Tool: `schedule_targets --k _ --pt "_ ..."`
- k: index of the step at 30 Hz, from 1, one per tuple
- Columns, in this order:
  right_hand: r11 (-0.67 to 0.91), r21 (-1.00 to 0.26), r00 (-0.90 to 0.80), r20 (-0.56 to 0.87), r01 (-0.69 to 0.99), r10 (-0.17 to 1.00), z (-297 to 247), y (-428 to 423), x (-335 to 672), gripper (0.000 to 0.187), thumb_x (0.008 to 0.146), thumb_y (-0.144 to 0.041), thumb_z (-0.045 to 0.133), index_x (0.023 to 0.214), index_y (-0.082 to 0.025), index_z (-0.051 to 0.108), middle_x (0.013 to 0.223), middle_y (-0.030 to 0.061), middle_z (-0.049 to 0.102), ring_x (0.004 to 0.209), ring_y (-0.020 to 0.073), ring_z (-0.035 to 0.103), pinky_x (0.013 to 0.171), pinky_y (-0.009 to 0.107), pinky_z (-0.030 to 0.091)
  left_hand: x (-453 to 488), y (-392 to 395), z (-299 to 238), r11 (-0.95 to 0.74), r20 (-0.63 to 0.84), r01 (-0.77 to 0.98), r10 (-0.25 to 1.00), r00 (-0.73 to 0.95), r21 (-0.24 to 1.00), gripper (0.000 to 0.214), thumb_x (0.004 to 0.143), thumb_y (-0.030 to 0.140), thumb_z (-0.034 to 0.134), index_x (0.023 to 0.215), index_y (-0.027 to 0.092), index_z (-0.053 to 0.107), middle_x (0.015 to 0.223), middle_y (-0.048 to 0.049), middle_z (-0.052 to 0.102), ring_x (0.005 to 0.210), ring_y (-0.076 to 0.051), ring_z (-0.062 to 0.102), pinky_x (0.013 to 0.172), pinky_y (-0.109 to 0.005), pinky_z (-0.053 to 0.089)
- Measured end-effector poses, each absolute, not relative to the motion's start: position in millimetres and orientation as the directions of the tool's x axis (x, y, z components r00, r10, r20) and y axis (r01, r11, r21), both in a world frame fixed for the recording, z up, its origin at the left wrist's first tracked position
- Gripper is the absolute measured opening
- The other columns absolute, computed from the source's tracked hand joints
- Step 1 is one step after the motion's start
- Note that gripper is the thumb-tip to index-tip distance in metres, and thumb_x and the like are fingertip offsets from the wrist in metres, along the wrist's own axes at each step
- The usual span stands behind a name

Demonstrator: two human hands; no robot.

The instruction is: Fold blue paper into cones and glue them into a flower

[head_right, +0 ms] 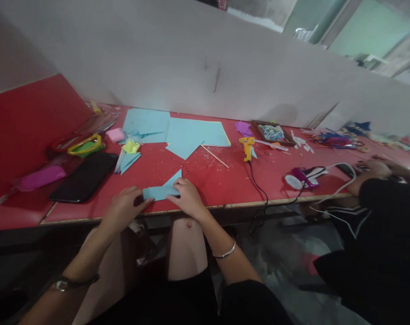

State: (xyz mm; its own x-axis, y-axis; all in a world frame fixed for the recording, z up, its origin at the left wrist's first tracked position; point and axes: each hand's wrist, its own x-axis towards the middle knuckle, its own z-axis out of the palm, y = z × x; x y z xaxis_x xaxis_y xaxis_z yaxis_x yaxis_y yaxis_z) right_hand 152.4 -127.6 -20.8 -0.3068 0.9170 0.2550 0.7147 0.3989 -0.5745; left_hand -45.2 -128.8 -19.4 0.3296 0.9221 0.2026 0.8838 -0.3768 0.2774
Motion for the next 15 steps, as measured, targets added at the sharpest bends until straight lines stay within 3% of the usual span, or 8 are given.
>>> schedule_targets --k 8,15 --pt "0.392 -0.574 -0.297 0.256 0.719 0.920 -22.3 -127.6 151.7 0.016 0.077 -0.029 0.057 0.075 -0.014 0.058 0.086 0.0053 0.054 0.081 0.0149 0.047 0.074 0.027 0.038 -42.0 -136.7 -15.1 -0.273 0.178 0.929 0.956 0.233 0.249 0.028 0.080 0.040 0.046 0.068 0.017 0.056 0.078 -0.0027 0.053 0.068 -0.015 0.051 0.062 -0.027 0.034" --pt "0.384 -0.551 -0.293 0.249 0.741 0.923 -21.4 -128.7 149.7 0.015 0.078 -0.028 0.056 0.075 -0.013 0.057 0.087 0.0061 0.054 0.081 0.0153 0.046 0.075 0.027 0.038 -39.7 -136.6 -10.6 -0.247 0.159 0.945 0.963 0.215 0.213 0.027 0.079 0.040 0.048 0.066 0.018 0.056 0.077 -0.0031 0.055 0.070 -0.017 0.053 0.060 -0.028 0.036"
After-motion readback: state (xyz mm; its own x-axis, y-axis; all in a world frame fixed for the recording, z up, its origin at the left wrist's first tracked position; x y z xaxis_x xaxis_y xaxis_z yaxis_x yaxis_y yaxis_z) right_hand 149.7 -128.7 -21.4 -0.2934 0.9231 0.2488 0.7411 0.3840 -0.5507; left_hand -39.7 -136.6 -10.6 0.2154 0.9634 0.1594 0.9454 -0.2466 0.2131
